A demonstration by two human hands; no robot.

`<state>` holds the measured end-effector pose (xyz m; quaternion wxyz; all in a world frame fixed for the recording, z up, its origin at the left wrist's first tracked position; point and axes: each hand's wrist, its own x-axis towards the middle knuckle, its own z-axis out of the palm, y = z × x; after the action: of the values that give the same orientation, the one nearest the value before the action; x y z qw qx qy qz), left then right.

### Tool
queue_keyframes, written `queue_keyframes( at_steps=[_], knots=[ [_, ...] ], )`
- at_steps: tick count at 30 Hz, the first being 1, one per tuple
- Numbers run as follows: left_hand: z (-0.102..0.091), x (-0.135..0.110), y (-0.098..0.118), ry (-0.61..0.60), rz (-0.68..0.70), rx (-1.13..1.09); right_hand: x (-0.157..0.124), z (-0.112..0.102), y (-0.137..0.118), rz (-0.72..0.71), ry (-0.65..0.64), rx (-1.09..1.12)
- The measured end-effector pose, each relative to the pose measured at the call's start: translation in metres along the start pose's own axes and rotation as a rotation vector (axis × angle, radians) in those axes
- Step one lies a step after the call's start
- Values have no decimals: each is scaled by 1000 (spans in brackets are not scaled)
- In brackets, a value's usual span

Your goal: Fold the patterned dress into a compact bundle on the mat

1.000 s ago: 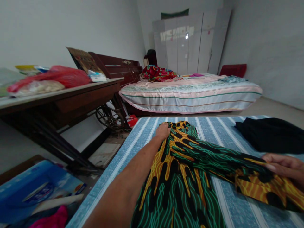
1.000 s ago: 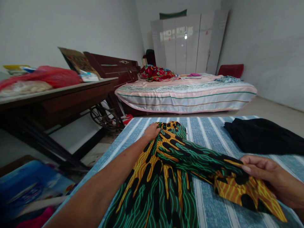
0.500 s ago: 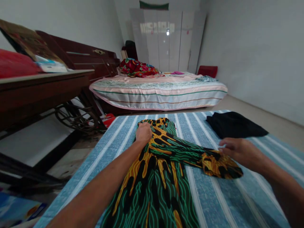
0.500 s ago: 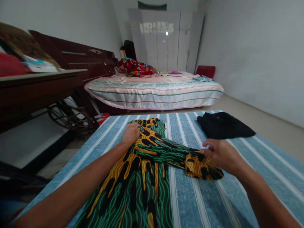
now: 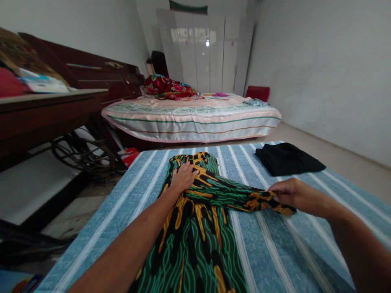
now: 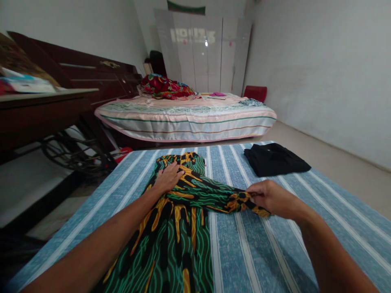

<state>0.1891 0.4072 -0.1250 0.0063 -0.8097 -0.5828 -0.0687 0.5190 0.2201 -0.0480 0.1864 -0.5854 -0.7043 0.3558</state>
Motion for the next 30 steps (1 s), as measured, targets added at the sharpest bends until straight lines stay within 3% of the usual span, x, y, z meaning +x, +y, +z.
queue_keyframes(
  at_steps=[3,5,10,14,19,23,30],
  knots=[
    [0,0,1,2,-13,6,-12,-18,9,24,97,290],
    [-2,-1,3,25,-42,10,-15,-23,14,27,127,370],
    [-19,-7,18,127,-42,103,-14,-21,11,-34,-4,336],
    [-44,-23,33,77,-25,103,-17,-19,4,-91,-68,285],
    [-71,-74,41,-42,206,76,-15,-24,5,-107,-96,376],
    [-76,-112,48,-73,429,82,-7,-22,6,-94,-93,415],
    [-62,-115,62,-14,458,222,-18,-10,14,-122,57,352]
  ],
)
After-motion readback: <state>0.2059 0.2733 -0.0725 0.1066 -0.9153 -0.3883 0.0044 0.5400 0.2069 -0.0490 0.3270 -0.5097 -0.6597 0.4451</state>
